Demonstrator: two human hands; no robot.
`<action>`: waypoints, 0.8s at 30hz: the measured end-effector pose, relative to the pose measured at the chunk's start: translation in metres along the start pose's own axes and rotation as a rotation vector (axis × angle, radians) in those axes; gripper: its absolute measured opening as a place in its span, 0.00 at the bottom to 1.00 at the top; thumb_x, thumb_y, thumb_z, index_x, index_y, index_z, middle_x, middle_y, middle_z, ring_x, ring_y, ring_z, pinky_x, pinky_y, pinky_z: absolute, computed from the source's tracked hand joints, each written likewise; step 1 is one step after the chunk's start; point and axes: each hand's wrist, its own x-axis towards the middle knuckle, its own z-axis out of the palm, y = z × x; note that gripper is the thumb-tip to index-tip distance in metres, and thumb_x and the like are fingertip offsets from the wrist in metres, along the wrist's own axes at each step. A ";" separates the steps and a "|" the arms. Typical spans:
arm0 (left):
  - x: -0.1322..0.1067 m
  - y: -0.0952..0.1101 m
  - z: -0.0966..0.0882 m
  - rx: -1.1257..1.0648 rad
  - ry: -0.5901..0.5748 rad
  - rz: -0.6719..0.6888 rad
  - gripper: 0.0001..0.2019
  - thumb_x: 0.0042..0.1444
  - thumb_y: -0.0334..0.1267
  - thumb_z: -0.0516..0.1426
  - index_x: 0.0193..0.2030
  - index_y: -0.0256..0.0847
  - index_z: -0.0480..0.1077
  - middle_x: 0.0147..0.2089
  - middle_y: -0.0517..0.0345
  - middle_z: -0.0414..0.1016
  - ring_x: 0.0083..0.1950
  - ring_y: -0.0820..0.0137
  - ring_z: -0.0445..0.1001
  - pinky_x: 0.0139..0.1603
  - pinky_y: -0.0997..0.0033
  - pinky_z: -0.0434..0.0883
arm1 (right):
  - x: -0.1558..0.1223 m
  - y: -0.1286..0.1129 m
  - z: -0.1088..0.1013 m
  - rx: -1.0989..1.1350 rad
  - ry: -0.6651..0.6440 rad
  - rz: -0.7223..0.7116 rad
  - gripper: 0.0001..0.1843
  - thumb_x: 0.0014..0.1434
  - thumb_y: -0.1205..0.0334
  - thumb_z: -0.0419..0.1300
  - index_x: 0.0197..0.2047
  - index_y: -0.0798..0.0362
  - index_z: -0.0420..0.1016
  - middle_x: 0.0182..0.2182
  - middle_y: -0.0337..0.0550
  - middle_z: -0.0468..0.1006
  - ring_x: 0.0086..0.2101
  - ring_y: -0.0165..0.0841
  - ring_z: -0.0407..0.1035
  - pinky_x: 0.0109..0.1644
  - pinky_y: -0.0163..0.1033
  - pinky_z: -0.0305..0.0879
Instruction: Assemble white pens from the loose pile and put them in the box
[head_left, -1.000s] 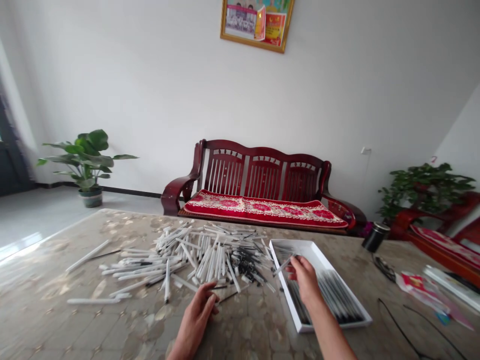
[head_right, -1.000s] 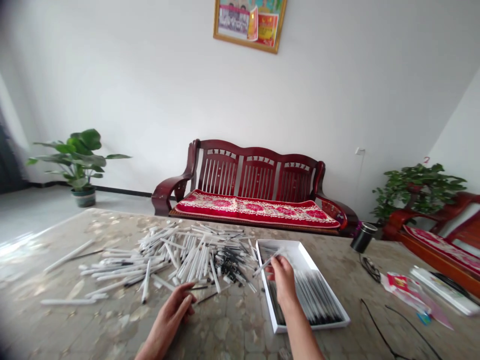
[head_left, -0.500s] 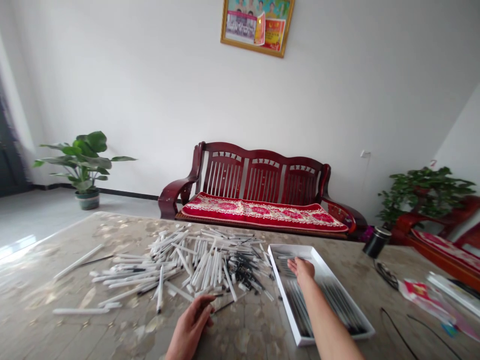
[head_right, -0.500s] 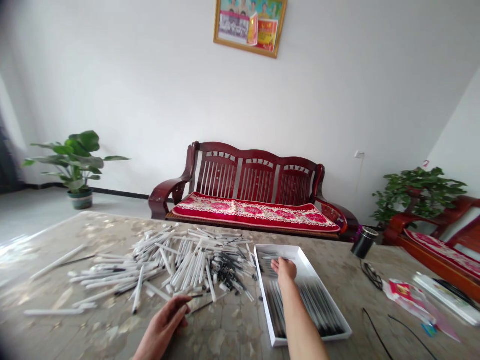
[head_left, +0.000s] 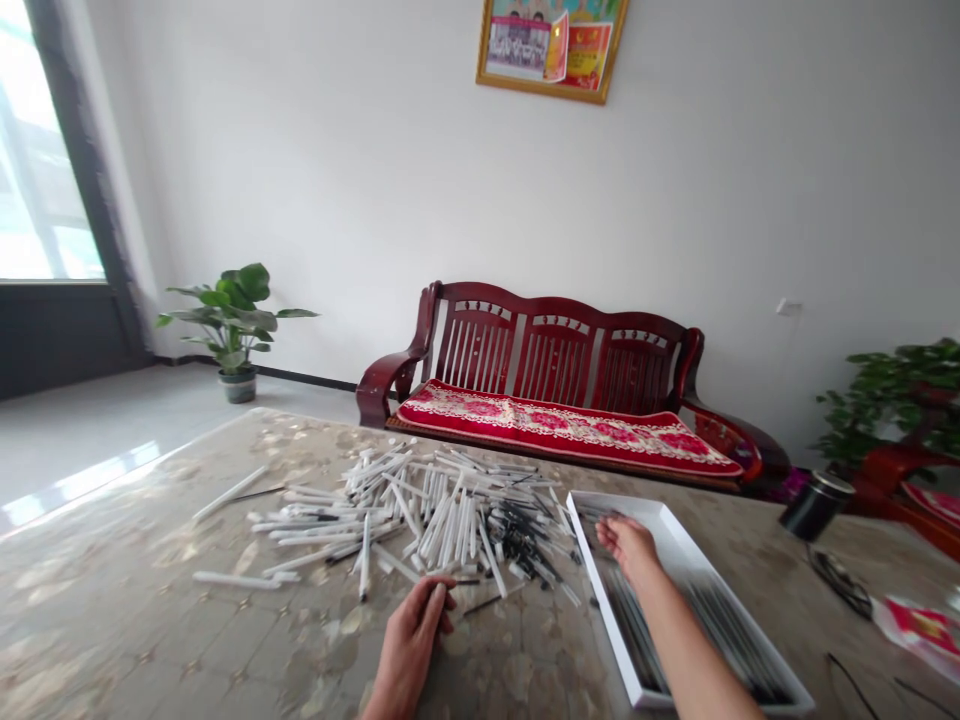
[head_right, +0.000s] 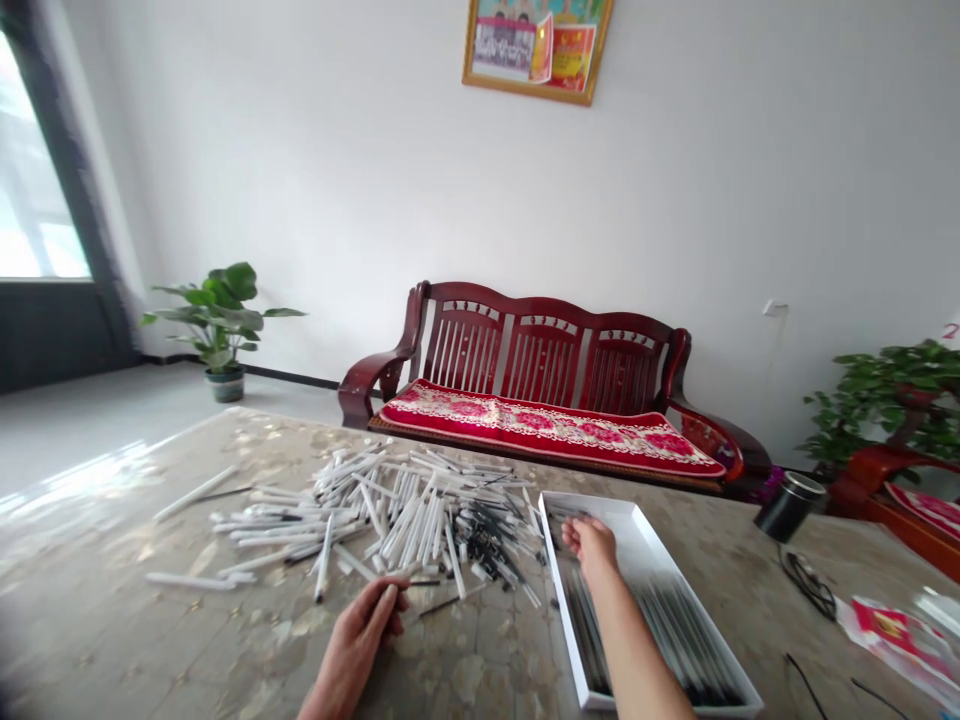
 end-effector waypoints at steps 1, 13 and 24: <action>0.000 0.002 0.000 0.007 0.038 0.017 0.27 0.48 0.64 0.56 0.37 0.39 0.75 0.26 0.59 0.74 0.24 0.70 0.69 0.23 0.73 0.65 | -0.007 -0.002 0.009 -0.037 -0.040 -0.032 0.11 0.42 0.63 0.65 0.30 0.53 0.68 0.21 0.37 0.76 0.22 0.30 0.73 0.24 0.33 0.69; 0.005 0.010 -0.011 0.046 0.213 0.096 0.26 0.50 0.64 0.55 0.35 0.39 0.75 0.24 0.60 0.73 0.21 0.71 0.67 0.25 0.73 0.66 | -0.129 0.010 0.108 -1.403 -0.407 -0.643 0.08 0.55 0.60 0.59 0.35 0.53 0.78 0.37 0.53 0.82 0.40 0.42 0.76 0.40 0.38 0.64; 0.008 0.003 -0.004 0.087 0.093 0.072 0.22 0.52 0.58 0.56 0.39 0.40 0.76 0.27 0.57 0.77 0.25 0.68 0.71 0.30 0.70 0.68 | -0.142 0.025 0.095 -1.284 -0.429 -0.607 0.08 0.62 0.64 0.54 0.40 0.52 0.75 0.34 0.51 0.83 0.37 0.40 0.78 0.36 0.35 0.63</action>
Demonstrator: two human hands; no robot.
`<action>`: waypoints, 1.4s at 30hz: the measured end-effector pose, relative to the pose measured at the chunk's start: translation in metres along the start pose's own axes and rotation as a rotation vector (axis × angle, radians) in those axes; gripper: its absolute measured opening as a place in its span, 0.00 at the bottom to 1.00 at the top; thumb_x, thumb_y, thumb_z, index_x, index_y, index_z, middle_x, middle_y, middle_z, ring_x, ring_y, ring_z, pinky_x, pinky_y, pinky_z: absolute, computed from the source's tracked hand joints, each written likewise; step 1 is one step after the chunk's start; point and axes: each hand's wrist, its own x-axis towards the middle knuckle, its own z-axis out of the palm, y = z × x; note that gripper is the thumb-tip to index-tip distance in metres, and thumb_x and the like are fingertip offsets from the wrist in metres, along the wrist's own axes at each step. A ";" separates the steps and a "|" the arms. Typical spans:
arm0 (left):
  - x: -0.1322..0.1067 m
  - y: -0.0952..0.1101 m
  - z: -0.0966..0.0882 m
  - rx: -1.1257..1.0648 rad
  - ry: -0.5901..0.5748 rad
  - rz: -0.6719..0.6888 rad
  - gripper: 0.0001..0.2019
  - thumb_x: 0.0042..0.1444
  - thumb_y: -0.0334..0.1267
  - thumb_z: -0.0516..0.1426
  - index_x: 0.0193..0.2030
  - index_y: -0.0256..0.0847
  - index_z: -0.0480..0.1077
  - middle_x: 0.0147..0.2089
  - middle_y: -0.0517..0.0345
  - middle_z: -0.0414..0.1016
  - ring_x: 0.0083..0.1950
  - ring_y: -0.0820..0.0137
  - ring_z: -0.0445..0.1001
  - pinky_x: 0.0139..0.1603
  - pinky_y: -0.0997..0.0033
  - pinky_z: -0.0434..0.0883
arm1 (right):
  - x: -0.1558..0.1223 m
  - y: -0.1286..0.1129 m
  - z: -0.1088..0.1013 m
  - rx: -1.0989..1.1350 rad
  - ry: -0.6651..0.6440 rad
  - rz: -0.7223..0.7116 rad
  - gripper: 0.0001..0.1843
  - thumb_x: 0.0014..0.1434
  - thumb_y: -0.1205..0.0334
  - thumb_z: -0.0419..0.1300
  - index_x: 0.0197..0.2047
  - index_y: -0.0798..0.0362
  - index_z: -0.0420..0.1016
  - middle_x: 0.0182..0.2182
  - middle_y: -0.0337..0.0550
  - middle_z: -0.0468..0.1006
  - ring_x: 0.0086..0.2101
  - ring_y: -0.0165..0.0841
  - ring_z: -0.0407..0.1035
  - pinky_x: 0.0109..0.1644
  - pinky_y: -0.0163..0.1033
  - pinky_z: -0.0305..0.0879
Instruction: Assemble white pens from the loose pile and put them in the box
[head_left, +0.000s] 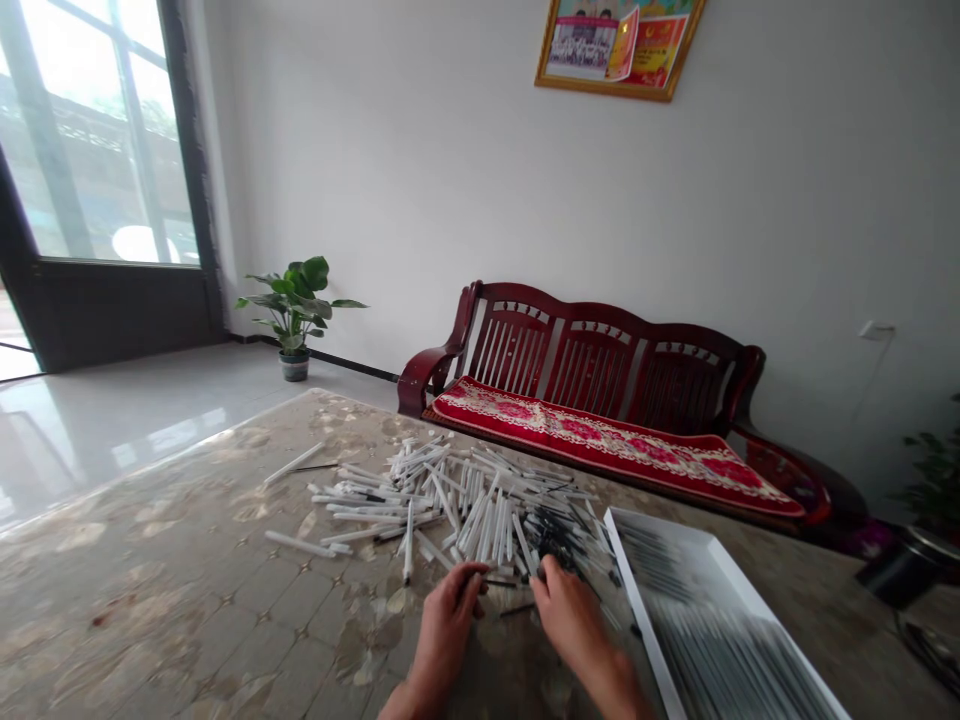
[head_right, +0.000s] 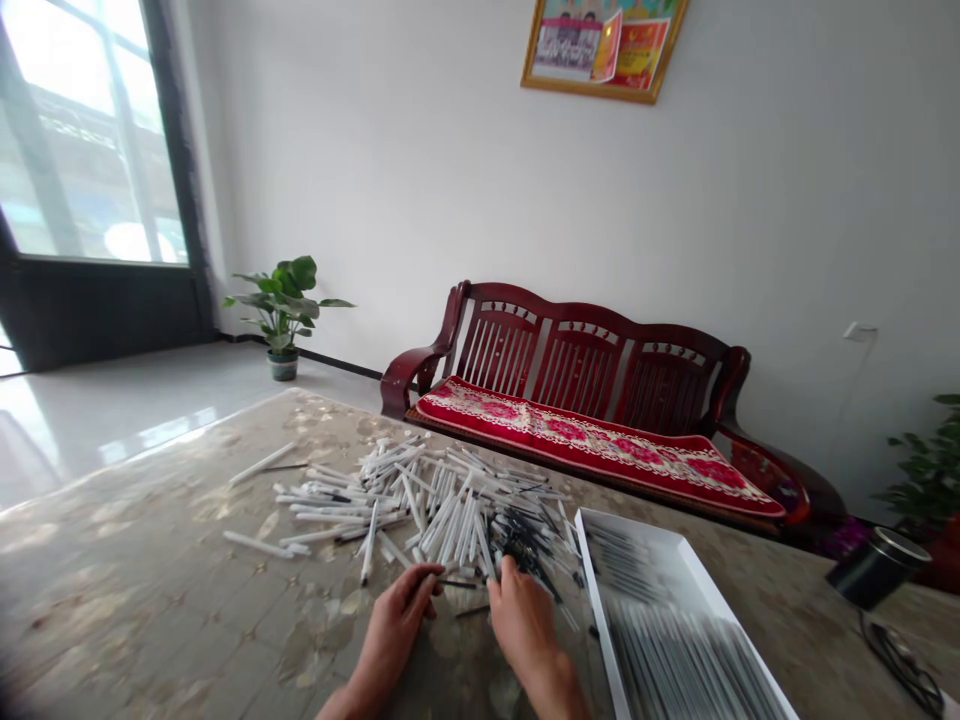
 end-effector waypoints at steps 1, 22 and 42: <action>-0.001 0.001 0.000 0.007 -0.027 0.000 0.22 0.52 0.57 0.56 0.40 0.41 0.77 0.28 0.56 0.78 0.26 0.67 0.72 0.31 0.70 0.68 | -0.005 -0.002 0.002 0.081 -0.005 -0.032 0.08 0.62 0.65 0.53 0.40 0.51 0.74 0.34 0.49 0.83 0.37 0.39 0.78 0.36 0.35 0.63; 0.002 0.009 0.001 -0.423 0.066 -0.178 0.20 0.50 0.57 0.59 0.36 0.41 0.65 0.34 0.54 0.81 0.30 0.67 0.79 0.25 0.72 0.71 | -0.017 0.023 0.005 0.077 -0.014 -0.166 0.10 0.55 0.72 0.57 0.36 0.48 0.77 0.38 0.40 0.77 0.39 0.33 0.73 0.42 0.33 0.63; 0.006 0.011 -0.002 -0.807 0.149 -0.388 0.15 0.51 0.39 0.65 0.41 0.41 0.63 0.39 0.53 0.80 0.36 0.62 0.82 0.38 0.64 0.80 | -0.028 0.015 0.015 0.258 0.200 -0.189 0.09 0.60 0.72 0.51 0.35 0.49 0.69 0.33 0.41 0.77 0.36 0.33 0.73 0.39 0.35 0.63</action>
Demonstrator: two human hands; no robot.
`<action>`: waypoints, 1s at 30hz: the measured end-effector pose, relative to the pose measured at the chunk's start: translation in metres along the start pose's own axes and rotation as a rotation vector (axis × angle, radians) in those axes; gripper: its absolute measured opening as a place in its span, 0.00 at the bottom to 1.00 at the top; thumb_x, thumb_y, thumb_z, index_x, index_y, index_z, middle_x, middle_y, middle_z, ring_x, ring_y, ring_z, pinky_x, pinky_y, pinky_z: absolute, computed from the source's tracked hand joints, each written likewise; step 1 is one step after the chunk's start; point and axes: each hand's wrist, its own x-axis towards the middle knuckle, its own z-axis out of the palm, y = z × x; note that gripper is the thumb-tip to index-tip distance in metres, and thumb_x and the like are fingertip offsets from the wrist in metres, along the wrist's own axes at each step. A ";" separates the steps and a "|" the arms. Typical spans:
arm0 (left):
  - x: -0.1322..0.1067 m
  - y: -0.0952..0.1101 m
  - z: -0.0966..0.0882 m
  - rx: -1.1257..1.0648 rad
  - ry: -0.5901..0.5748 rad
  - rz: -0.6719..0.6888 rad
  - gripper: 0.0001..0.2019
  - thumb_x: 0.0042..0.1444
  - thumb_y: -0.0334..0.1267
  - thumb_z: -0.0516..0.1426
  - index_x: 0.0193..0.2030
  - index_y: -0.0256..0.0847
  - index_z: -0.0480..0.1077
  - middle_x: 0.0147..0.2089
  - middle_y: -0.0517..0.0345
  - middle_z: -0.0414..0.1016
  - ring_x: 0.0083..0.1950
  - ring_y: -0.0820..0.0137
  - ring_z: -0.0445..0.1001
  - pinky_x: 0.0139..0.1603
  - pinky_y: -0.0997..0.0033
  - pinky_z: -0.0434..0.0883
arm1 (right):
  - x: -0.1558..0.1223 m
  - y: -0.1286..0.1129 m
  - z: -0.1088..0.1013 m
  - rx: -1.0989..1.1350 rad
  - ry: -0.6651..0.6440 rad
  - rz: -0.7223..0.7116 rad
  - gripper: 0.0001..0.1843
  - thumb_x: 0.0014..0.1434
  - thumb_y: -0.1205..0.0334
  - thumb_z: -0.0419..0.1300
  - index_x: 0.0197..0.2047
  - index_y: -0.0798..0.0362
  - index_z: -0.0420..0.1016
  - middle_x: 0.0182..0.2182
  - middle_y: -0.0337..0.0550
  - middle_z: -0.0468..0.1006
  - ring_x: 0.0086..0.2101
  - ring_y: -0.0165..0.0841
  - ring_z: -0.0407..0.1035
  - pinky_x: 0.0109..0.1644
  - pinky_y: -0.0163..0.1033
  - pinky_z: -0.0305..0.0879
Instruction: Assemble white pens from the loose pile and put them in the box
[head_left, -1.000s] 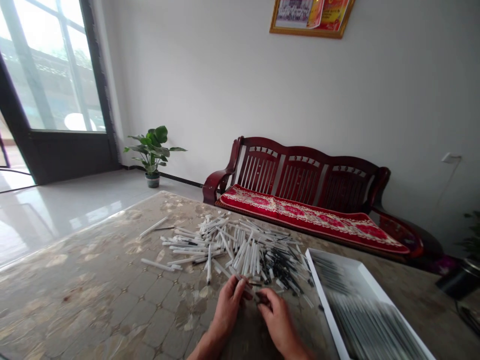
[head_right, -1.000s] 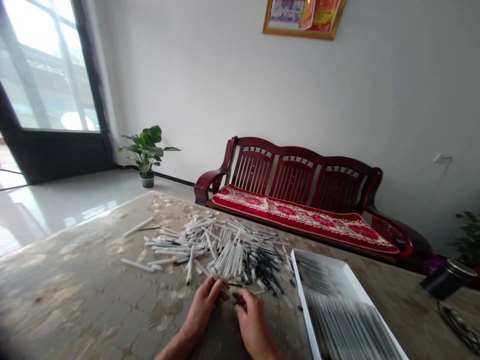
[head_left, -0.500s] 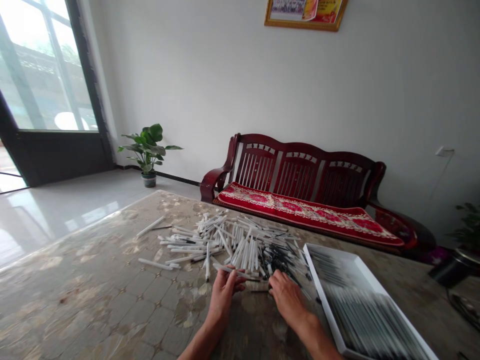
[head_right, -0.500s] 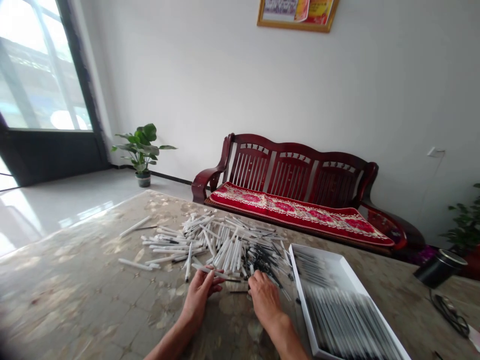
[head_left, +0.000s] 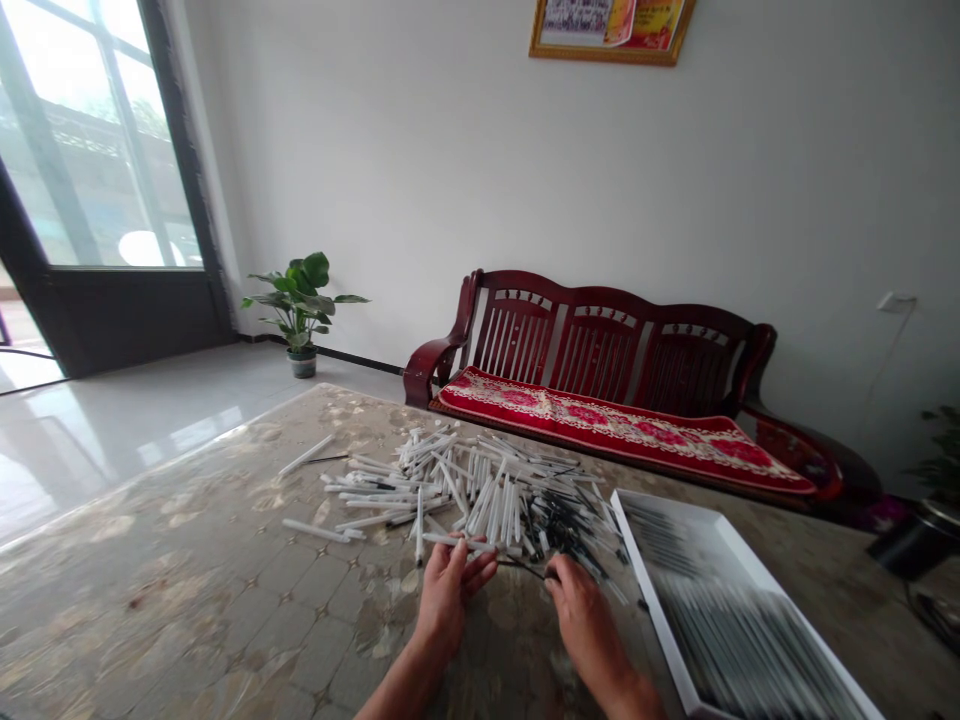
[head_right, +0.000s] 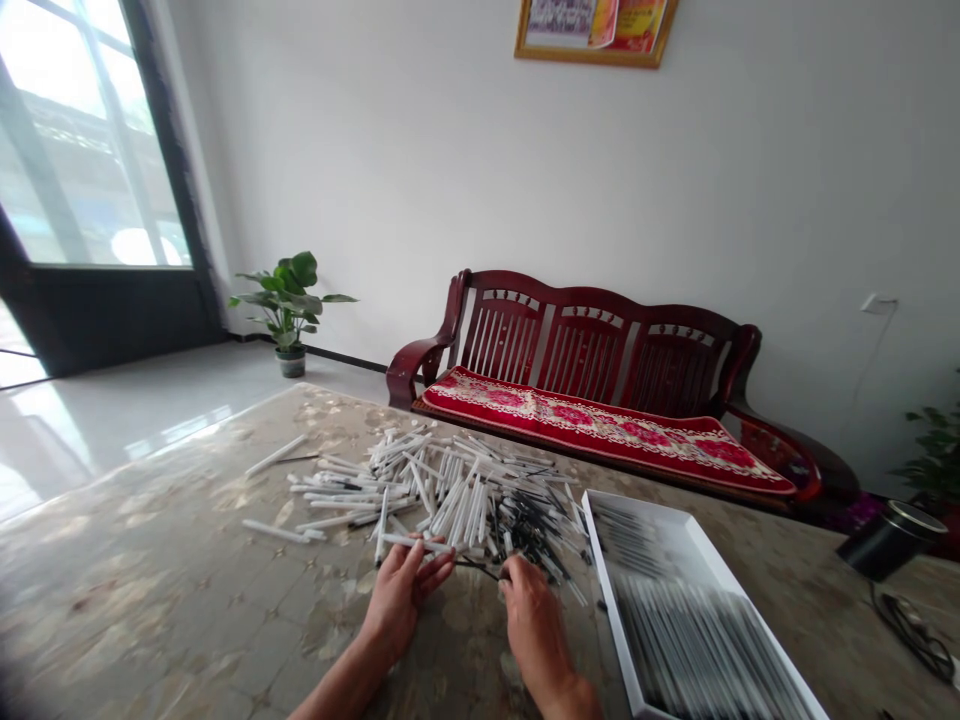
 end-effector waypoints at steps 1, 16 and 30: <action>-0.001 0.001 0.001 0.001 0.003 -0.003 0.15 0.52 0.38 0.64 0.41 0.41 0.63 0.39 0.53 0.80 0.35 0.62 0.82 0.37 0.64 0.80 | 0.000 -0.001 0.001 0.009 0.006 -0.006 0.09 0.59 0.72 0.51 0.35 0.49 0.69 0.33 0.41 0.77 0.36 0.33 0.73 0.40 0.35 0.63; -0.002 0.003 0.003 -0.020 0.012 -0.034 0.09 0.56 0.33 0.61 0.40 0.39 0.64 0.38 0.52 0.80 0.34 0.63 0.83 0.34 0.66 0.80 | 0.000 -0.001 -0.001 -0.008 0.047 -0.061 0.10 0.58 0.74 0.54 0.35 0.48 0.69 0.33 0.39 0.77 0.36 0.33 0.73 0.40 0.34 0.64; -0.004 -0.002 0.000 0.131 -0.107 0.028 0.23 0.41 0.47 0.69 0.39 0.41 0.64 0.36 0.54 0.81 0.33 0.64 0.82 0.36 0.65 0.79 | 0.004 -0.014 -0.003 -0.007 0.098 -0.144 0.10 0.59 0.75 0.54 0.34 0.48 0.68 0.33 0.40 0.74 0.37 0.37 0.69 0.40 0.40 0.64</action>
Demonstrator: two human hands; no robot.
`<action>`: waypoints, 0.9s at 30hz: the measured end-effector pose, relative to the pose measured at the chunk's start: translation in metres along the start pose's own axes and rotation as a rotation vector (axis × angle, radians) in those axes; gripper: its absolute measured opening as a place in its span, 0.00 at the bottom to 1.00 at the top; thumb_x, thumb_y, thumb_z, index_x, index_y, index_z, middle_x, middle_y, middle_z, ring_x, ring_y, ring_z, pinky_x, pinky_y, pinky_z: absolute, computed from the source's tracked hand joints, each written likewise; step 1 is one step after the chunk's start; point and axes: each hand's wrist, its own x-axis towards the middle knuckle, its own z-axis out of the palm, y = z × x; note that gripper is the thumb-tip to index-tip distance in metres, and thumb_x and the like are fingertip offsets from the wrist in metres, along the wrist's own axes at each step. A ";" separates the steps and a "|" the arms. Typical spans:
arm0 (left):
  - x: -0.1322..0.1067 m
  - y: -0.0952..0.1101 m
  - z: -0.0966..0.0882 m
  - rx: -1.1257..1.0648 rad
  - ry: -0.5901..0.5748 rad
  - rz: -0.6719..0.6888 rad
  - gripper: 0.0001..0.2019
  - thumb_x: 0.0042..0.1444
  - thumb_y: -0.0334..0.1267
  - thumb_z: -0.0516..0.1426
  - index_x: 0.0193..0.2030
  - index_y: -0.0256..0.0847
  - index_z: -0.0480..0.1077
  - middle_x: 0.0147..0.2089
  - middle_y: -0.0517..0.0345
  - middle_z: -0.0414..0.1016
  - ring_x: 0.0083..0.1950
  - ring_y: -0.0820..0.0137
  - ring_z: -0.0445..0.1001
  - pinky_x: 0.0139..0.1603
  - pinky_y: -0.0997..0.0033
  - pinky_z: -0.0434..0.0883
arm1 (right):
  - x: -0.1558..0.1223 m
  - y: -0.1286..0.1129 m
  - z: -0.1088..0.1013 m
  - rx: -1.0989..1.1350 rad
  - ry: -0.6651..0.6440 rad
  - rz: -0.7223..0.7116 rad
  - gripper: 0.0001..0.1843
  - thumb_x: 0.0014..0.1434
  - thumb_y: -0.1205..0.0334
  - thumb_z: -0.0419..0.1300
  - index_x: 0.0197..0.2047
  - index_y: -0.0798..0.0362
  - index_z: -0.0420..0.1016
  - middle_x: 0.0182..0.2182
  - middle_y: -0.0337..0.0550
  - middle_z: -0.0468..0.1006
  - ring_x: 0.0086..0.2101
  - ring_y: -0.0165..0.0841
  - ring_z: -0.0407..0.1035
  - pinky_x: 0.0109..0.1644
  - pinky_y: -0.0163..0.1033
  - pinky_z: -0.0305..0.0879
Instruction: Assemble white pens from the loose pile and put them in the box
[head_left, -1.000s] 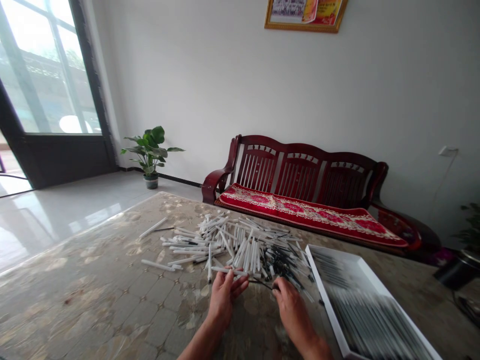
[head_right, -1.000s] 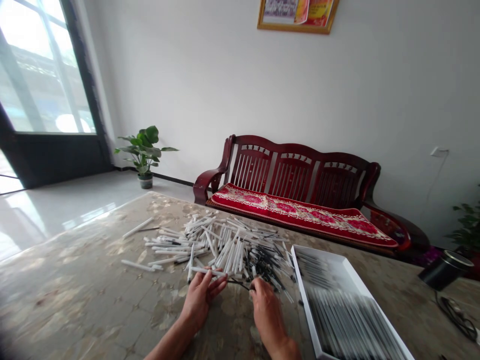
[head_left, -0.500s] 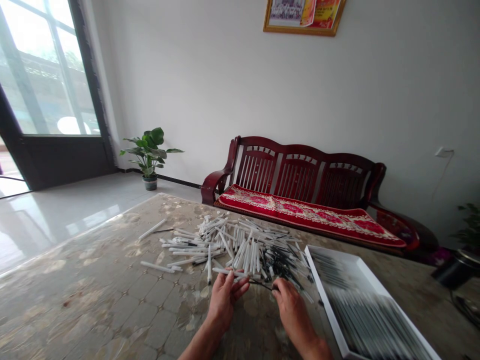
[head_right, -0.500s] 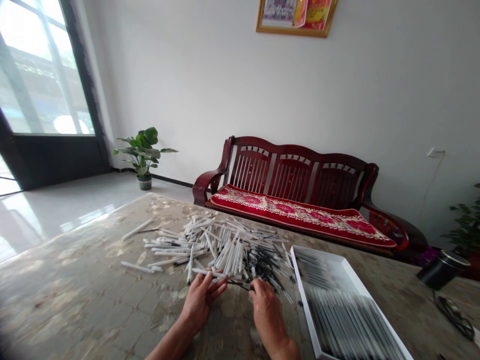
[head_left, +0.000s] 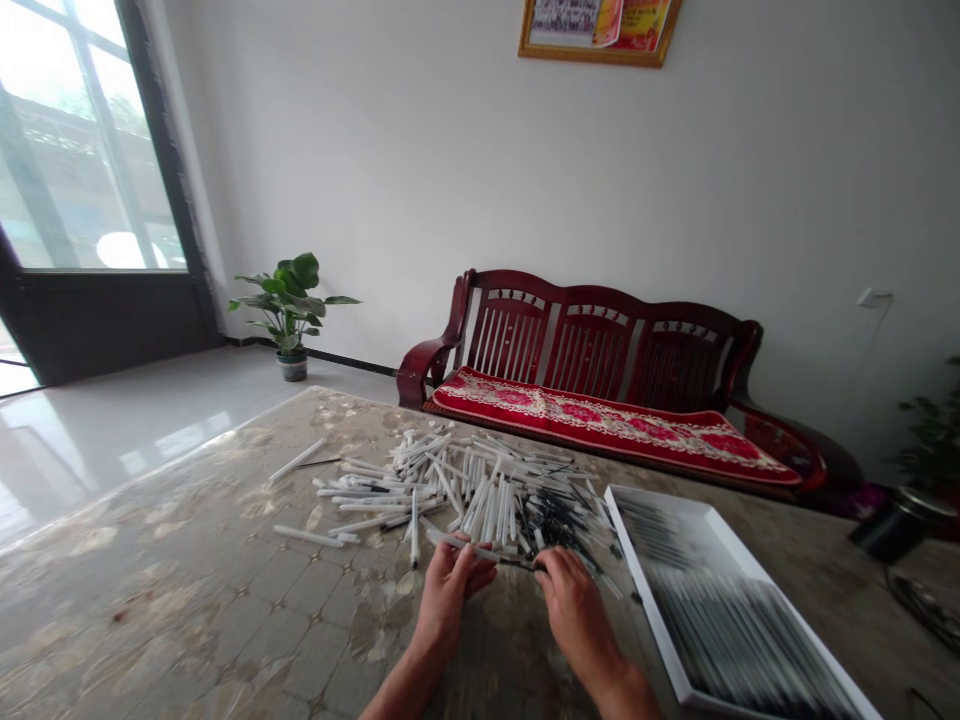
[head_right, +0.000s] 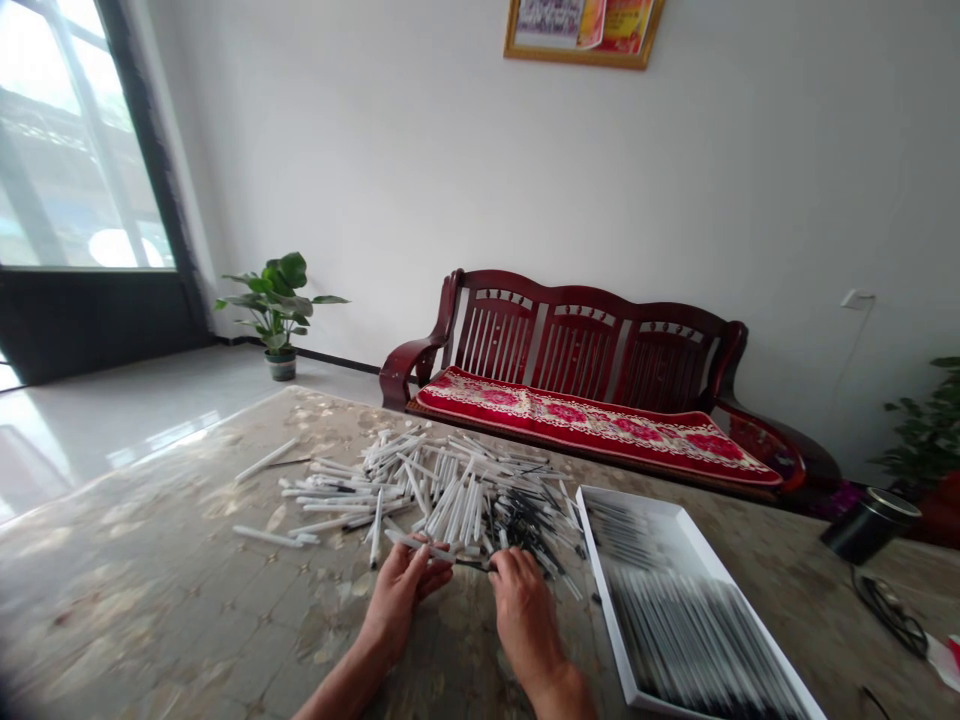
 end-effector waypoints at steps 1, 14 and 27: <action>0.000 -0.001 0.000 0.006 -0.023 -0.016 0.24 0.41 0.47 0.69 0.38 0.41 0.64 0.36 0.54 0.82 0.33 0.64 0.82 0.36 0.65 0.78 | 0.001 -0.003 0.002 0.031 0.005 -0.001 0.10 0.59 0.74 0.53 0.35 0.48 0.68 0.33 0.40 0.74 0.37 0.37 0.69 0.41 0.40 0.65; -0.008 -0.005 0.005 -0.097 -0.127 -0.127 0.18 0.40 0.39 0.71 0.35 0.38 0.70 0.31 0.60 0.78 0.32 0.70 0.79 0.35 0.74 0.76 | 0.016 -0.062 0.028 0.582 0.101 0.015 0.23 0.68 0.48 0.44 0.62 0.46 0.60 0.60 0.48 0.65 0.60 0.37 0.60 0.62 0.44 0.61; 0.005 0.000 0.001 -0.213 0.047 -0.184 0.06 0.56 0.24 0.59 0.38 0.36 0.68 0.34 0.54 0.79 0.31 0.72 0.81 0.34 0.75 0.79 | 0.002 0.083 0.001 0.034 0.020 0.369 0.14 0.55 0.70 0.52 0.38 0.51 0.77 0.38 0.47 0.80 0.41 0.39 0.75 0.49 0.43 0.68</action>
